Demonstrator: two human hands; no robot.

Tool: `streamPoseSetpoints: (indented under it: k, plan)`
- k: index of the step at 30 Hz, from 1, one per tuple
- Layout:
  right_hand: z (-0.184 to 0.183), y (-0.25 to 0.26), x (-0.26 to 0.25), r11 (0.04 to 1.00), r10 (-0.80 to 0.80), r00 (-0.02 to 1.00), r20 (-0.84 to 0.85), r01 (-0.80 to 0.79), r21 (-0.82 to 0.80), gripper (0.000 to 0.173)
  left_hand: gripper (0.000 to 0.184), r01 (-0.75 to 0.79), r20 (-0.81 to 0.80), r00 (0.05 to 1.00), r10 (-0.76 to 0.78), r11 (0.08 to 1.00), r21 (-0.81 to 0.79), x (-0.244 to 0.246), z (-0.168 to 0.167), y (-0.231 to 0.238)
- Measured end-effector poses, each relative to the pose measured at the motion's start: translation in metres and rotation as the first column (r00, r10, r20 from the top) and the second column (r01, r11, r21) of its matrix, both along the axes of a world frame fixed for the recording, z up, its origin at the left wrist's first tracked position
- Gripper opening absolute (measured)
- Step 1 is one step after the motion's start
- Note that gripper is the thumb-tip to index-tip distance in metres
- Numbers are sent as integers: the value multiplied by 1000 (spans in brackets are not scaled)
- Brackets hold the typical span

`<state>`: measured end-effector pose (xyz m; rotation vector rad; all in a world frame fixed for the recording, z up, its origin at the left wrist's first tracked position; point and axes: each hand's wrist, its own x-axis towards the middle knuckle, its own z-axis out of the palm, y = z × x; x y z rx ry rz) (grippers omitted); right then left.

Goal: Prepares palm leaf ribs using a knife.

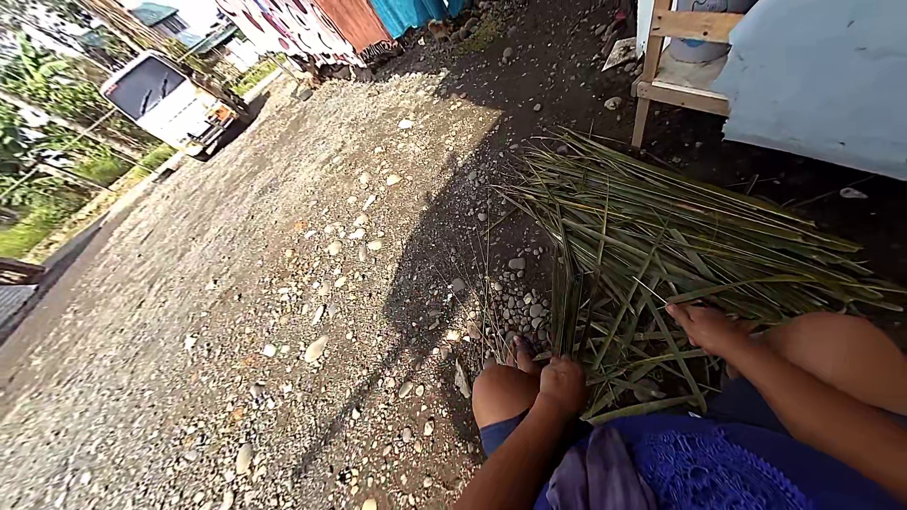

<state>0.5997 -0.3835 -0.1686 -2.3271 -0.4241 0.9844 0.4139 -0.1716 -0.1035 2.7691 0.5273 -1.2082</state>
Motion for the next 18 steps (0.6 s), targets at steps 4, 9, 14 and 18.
streamPoseSetpoints:
  k: [4,9,14,18]
  plan:
    - [7,0,-1,1000,3,1000,-1,-3,-2,70,50,-69,-34,997,72,994,90,-1,2,-2]
    - [7,-1,1,999,25,1000,-18,-25,-23,72,43,-119,-113,985,130,988,103,-1,22,-10]
    - [4,-1,-2,999,31,999,-13,-32,-15,71,43,-137,-139,979,151,985,107,-6,26,-15]
    - [4,-4,-4,999,38,999,-6,-38,-14,72,40,-146,-136,978,159,984,102,-9,27,-14]
